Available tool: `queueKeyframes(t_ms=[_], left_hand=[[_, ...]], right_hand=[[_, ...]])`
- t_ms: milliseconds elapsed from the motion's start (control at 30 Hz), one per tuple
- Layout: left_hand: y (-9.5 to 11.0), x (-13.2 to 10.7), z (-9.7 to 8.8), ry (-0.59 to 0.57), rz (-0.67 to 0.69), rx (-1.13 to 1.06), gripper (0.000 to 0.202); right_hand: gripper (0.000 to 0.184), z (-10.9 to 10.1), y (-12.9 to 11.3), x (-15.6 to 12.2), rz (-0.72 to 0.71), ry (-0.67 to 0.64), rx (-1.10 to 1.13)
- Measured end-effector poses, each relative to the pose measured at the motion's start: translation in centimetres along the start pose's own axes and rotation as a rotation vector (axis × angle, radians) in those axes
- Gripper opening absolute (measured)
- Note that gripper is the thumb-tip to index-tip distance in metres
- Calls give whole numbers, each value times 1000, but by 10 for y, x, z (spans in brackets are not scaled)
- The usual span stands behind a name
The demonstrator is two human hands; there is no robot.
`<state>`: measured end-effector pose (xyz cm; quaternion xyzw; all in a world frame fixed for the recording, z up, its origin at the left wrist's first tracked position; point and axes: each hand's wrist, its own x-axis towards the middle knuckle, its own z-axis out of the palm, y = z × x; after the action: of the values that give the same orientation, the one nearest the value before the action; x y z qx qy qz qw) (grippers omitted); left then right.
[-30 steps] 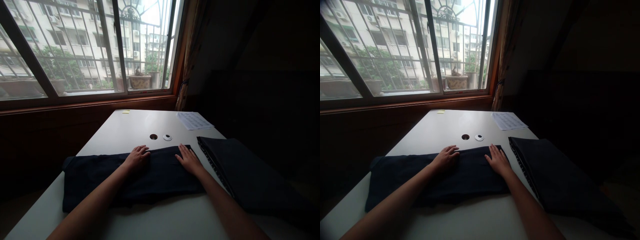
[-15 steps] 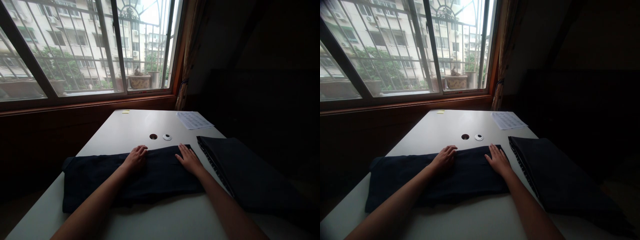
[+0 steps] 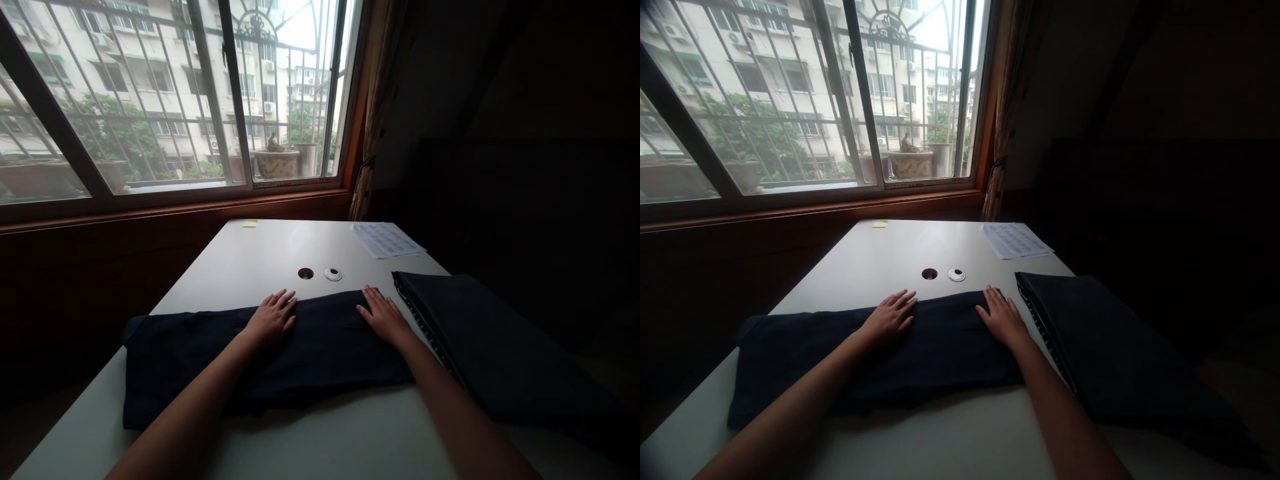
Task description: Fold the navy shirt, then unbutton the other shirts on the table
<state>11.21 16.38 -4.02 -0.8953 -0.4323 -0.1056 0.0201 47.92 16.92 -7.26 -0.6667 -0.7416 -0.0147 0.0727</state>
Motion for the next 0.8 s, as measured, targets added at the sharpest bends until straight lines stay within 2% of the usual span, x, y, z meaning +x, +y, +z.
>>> queueKeyframes(t_ms=[100, 200, 433, 667, 800], left_hand=[[0, -1, 0, 32, -60, -3, 59], [0, -2, -3, 34, -17, -18, 62], [1, -2, -6, 92, 79, -12, 41], [3, -2, -9, 150, 65, -42, 25], [2, -2, -9, 161, 48, -66, 25]], right_hand=[[66, 1, 0, 0, 7, -3, 3], [66, 1, 0, 0, 9, -2, 8], [68, 1, 0, -1, 3, 6, 13], [67, 0, 0, -1, 8, 0, 13], [66, 1, 0, 0, 11, 5, 19]])
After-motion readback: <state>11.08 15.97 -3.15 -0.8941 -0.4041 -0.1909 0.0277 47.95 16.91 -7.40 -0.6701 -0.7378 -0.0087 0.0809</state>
